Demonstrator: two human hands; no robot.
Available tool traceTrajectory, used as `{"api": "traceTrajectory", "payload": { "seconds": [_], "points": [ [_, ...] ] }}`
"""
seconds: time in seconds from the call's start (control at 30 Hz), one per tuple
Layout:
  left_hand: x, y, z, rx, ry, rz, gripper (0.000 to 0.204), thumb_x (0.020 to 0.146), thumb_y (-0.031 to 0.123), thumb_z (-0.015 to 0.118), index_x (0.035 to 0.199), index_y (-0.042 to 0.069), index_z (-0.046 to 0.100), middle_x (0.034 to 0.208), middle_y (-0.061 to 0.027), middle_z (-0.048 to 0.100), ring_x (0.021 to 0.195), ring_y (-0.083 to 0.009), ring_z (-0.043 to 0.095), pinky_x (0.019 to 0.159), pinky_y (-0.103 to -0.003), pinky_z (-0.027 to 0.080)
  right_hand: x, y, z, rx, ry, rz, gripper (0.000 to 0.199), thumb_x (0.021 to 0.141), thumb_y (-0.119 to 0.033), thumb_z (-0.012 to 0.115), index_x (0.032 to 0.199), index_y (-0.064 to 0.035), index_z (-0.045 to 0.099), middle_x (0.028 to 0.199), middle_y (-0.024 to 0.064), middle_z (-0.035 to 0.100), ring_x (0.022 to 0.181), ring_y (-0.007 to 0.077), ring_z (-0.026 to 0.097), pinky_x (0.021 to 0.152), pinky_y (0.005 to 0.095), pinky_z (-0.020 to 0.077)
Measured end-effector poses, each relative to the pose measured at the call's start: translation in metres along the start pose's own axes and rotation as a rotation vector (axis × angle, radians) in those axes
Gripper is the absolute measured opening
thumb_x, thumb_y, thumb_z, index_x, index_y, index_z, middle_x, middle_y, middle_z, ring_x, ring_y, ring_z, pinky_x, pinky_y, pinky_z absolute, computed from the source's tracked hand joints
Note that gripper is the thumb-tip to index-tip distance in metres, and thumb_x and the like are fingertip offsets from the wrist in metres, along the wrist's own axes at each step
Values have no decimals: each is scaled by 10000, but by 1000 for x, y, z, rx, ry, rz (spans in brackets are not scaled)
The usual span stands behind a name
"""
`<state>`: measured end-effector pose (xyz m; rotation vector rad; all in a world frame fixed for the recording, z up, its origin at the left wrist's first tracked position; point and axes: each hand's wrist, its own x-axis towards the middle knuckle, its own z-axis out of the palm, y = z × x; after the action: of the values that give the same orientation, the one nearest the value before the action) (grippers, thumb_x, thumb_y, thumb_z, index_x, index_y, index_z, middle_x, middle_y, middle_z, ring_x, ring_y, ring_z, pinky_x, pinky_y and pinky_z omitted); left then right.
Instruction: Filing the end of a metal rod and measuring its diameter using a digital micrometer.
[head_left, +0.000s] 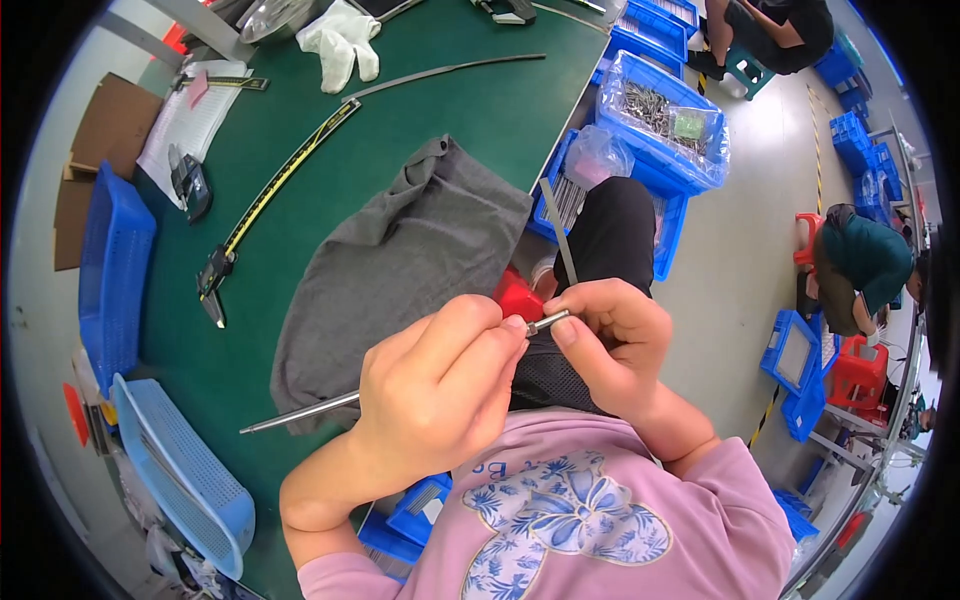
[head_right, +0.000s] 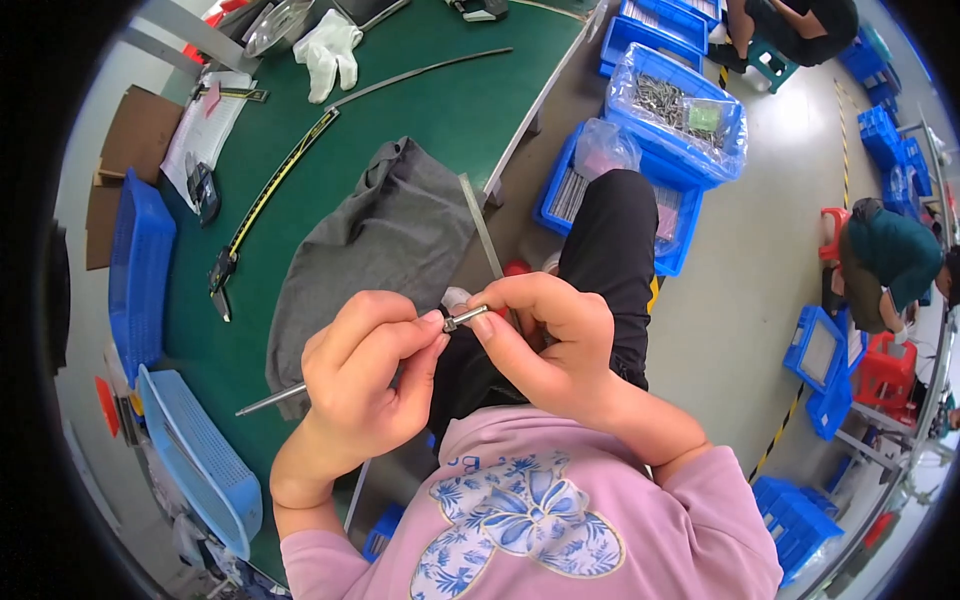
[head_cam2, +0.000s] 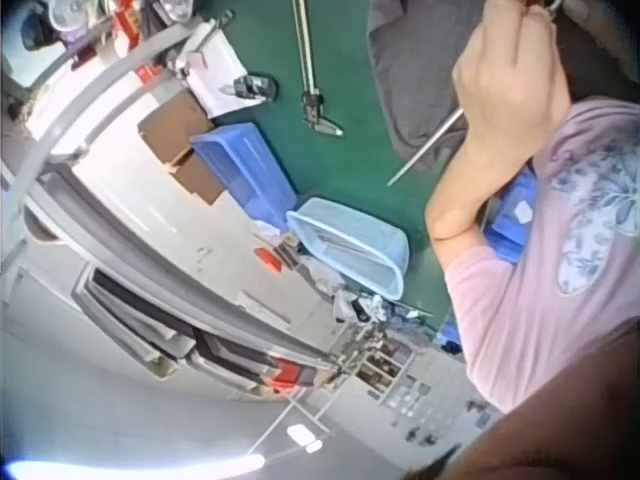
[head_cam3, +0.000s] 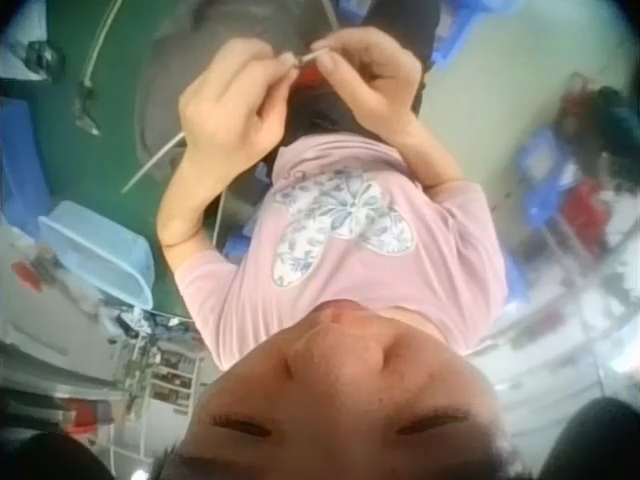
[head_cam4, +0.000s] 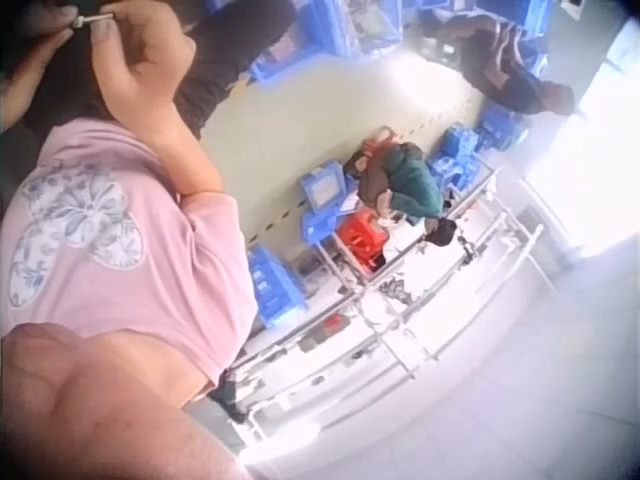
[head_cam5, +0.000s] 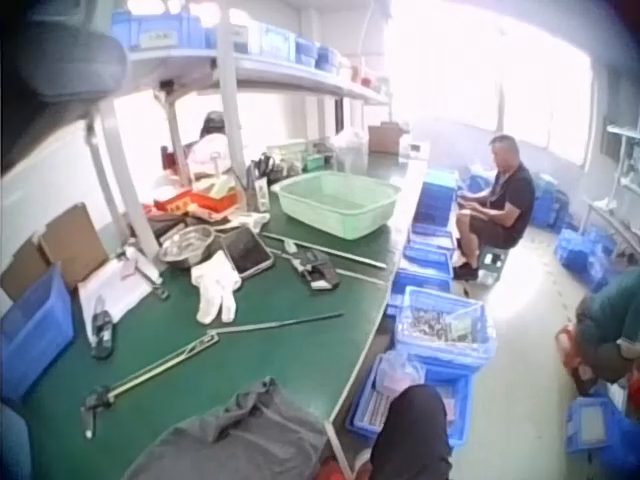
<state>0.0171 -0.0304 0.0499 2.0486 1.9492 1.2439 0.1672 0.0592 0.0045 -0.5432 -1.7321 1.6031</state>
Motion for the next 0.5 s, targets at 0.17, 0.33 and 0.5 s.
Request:
{"api": "traceTrajectory", "payload": {
  "seconds": [0.17,0.33,0.5],
  "points": [
    [-1,1,-4,-9,-6,1,175,628,-3,680,789,7,611,776,-64,550,566,-203,576,462,-291,444,0,-5,4,4,2,24,93,841,20,546,932,35,563,686,-11,536,529,-7,399,470,159,269],
    [1,3,-7,-26,1,4,179,626,-4,676,790,7,607,785,-63,551,572,-206,580,466,-295,448,0,-8,5,3,1,7,83,845,11,546,924,33,558,679,-14,531,522,-8,398,470,156,269],
    [1,2,-7,-37,-5,-8,173,629,-5,674,784,11,599,788,-63,551,569,-208,580,467,-295,450,1,-11,7,16,24,22,75,848,6,547,917,32,557,673,-17,529,519,-9,400,468,156,268]
  ]
}}
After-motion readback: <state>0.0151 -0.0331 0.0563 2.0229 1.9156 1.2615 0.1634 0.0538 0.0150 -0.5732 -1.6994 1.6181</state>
